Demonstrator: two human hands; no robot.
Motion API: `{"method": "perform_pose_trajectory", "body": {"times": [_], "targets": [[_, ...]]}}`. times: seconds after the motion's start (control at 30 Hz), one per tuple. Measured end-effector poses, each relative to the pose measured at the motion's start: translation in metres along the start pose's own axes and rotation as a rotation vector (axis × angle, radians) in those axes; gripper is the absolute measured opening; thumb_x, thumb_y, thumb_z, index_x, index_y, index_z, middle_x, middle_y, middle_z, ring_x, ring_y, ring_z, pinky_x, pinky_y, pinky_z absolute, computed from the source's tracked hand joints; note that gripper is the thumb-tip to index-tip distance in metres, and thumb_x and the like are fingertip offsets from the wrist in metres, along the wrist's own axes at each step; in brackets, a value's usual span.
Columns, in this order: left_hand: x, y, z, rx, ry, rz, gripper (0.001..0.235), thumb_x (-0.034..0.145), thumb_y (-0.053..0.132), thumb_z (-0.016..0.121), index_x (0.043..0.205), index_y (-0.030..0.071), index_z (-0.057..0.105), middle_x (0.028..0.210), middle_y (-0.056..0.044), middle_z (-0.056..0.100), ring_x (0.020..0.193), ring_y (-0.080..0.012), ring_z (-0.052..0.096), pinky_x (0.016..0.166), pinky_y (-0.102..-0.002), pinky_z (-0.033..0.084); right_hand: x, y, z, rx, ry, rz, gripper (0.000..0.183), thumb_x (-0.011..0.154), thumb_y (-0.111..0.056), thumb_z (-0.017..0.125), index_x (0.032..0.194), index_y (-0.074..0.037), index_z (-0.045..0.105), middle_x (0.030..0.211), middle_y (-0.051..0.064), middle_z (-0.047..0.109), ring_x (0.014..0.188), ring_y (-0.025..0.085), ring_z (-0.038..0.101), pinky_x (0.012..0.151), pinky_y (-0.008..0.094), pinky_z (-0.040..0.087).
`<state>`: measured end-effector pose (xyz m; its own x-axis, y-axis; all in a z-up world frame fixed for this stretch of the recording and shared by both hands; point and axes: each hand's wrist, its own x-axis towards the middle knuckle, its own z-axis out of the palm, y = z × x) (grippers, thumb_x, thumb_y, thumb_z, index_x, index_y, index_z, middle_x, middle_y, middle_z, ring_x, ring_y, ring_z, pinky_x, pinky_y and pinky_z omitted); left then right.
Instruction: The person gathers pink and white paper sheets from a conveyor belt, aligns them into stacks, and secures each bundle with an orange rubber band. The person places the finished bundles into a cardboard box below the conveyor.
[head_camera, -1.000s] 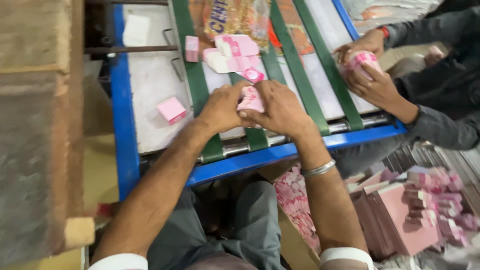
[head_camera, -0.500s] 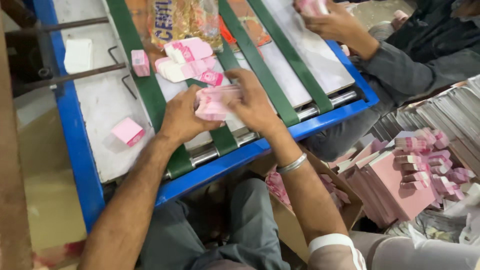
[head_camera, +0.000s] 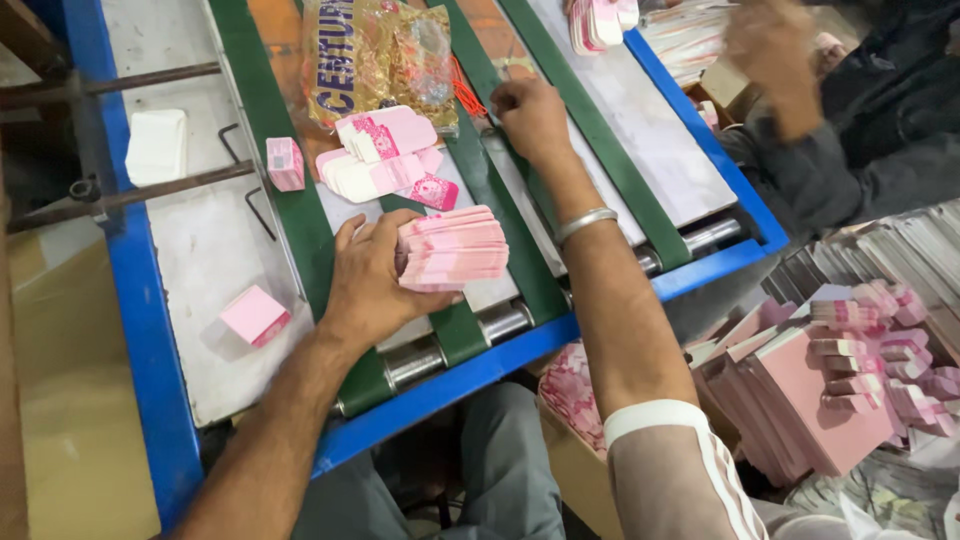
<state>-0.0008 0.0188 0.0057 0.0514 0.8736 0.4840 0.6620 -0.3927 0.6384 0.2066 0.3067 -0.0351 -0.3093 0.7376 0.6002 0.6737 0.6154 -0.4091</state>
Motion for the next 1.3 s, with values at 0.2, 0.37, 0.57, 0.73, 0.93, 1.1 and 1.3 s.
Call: {"method": "perform_pose_trajectory", "body": {"times": [0.2,0.37,0.57,0.73,0.93,1.1,1.3], "targets": [[0.006,-0.008,-0.001,0.028,-0.090,-0.064,0.089,0.050,0.044,0.097,0.123,0.010,0.059,0.089,-0.005,0.071,0.097,-0.0289,0.065,0.117,-0.058,0.023,0.003,-0.008,0.022,-0.265,0.003,-0.117,0.006,0.074,-0.018,0.076,0.077,-0.013,0.079,0.087,0.015,0.068,0.088,0.037,0.068,0.071,0.048,0.053],[0.006,-0.009,0.000,0.059,-0.105,-0.040,0.076,0.050,0.044,0.097,0.111,0.013,0.064,0.087,-0.003,0.070,0.098,-0.0284,0.064,0.117,-0.061,0.021,0.003,0.005,0.024,-0.160,0.114,-0.047,0.004,0.086,-0.012,0.074,0.087,-0.009,0.073,0.091,0.014,0.069,0.083,0.036,0.067,0.074,0.046,0.053],[0.009,-0.006,-0.004,0.017,-0.101,-0.029,0.072,0.051,0.041,0.098,0.106,0.010,0.064,0.086,-0.005,0.069,0.095,-0.0301,0.065,0.109,-0.054,0.031,-0.001,0.015,0.000,0.199,0.236,0.148,0.002,0.089,-0.004,0.069,0.087,-0.003,0.069,0.080,0.011,0.068,0.071,0.025,0.067,0.065,0.037,0.052],[0.008,-0.004,-0.008,-0.105,-0.128,-0.200,0.070,0.055,0.034,0.099,0.109,0.009,0.063,0.096,-0.009,0.068,0.093,-0.0268,0.069,0.083,-0.037,0.054,0.001,0.013,-0.011,0.683,0.153,0.489,0.009,0.093,-0.010,0.066,0.085,-0.005,0.066,0.074,0.001,0.065,0.062,0.011,0.064,0.056,0.028,0.054],[0.004,-0.023,-0.011,-0.656,-0.003,-0.294,0.072,0.063,0.022,0.099,0.122,0.002,0.062,0.117,-0.006,0.071,0.110,-0.0131,0.066,0.097,-0.031,0.056,0.007,-0.023,-0.060,1.117,0.193,0.370,0.006,0.093,-0.004,0.064,0.090,0.001,0.068,0.087,0.010,0.072,0.079,0.018,0.072,0.075,0.033,0.061],[0.001,-0.025,-0.021,-1.047,0.065,-0.374,0.095,0.064,0.015,0.097,0.144,-0.004,0.049,0.130,-0.009,0.066,0.120,-0.0190,0.064,0.101,-0.034,0.058,-0.051,-0.106,-0.097,1.156,0.169,0.201,0.018,0.095,0.002,0.067,0.090,-0.004,0.051,0.093,0.013,0.069,0.084,0.023,0.072,0.081,0.038,0.061],[-0.024,0.027,-0.037,-1.328,0.036,-0.166,0.097,0.071,0.023,0.096,0.150,-0.005,0.049,0.137,-0.011,0.065,0.128,-0.0207,0.062,0.110,-0.034,0.053,-0.183,-0.168,-0.134,1.262,0.190,0.351,0.018,0.096,0.008,0.063,0.108,0.000,0.052,0.096,0.008,0.058,0.084,0.017,0.060,0.074,0.034,0.054]]}}
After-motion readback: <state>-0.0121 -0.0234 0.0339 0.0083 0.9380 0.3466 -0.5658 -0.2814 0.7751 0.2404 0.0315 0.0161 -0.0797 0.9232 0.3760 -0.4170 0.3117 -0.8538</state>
